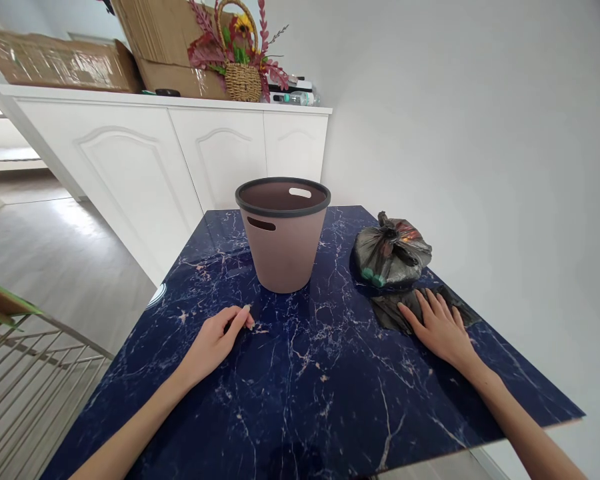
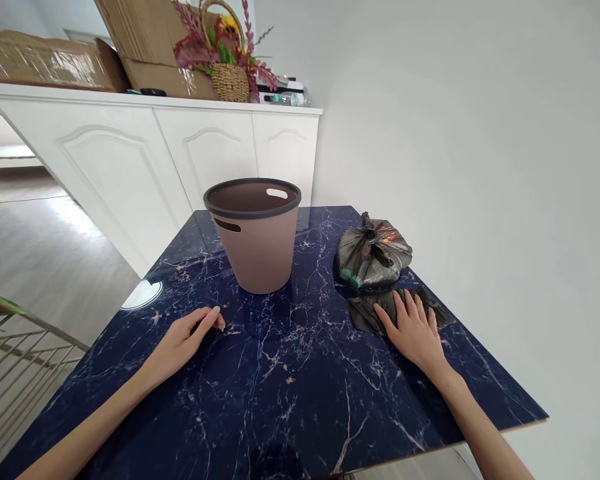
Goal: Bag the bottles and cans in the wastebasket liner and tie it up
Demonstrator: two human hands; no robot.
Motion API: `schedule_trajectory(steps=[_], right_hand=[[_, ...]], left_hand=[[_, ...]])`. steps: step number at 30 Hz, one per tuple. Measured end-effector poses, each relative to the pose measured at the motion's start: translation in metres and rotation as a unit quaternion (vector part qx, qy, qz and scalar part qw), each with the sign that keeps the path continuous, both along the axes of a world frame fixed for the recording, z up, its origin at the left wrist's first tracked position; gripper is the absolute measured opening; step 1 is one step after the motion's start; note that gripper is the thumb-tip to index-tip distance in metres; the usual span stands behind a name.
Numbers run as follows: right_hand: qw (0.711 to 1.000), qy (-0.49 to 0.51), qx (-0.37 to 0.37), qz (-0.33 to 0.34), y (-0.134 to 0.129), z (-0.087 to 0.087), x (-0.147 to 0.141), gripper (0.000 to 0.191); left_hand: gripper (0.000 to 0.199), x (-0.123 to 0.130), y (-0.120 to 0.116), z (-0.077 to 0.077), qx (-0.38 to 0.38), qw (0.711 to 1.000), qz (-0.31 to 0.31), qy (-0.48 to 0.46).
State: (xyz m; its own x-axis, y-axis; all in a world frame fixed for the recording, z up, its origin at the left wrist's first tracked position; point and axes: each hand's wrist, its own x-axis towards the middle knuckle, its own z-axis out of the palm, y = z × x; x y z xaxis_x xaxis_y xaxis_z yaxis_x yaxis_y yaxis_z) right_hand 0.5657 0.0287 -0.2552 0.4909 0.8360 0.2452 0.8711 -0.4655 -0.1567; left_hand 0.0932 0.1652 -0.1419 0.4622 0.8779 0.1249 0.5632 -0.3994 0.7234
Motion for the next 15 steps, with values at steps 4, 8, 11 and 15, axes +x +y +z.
schedule_trajectory(steps=[4, 8, 11, 15], right_hand=[[0.999, -0.013, -0.013, 0.028, -0.002, 0.0, -0.002, 0.082], [0.995, -0.058, -0.04, 0.078, -0.007, -0.001, -0.003, 0.072], [0.984, -0.106, -0.078, 0.122, -0.013, -0.002, -0.006, 0.06], [0.97, -0.15, -0.111, 0.158, -0.019, -0.002, -0.016, 0.056]], left_hand=[[0.057, 0.002, 0.002, -0.002, 0.0, 1.0, 0.001, 0.0], [0.057, 0.005, 0.003, -0.004, -0.003, 1.0, 0.0, 0.001], [0.056, 0.006, 0.003, -0.005, -0.006, 1.0, -0.003, 0.002], [0.056, 0.008, 0.002, -0.006, -0.009, 1.0, -0.006, 0.004]])
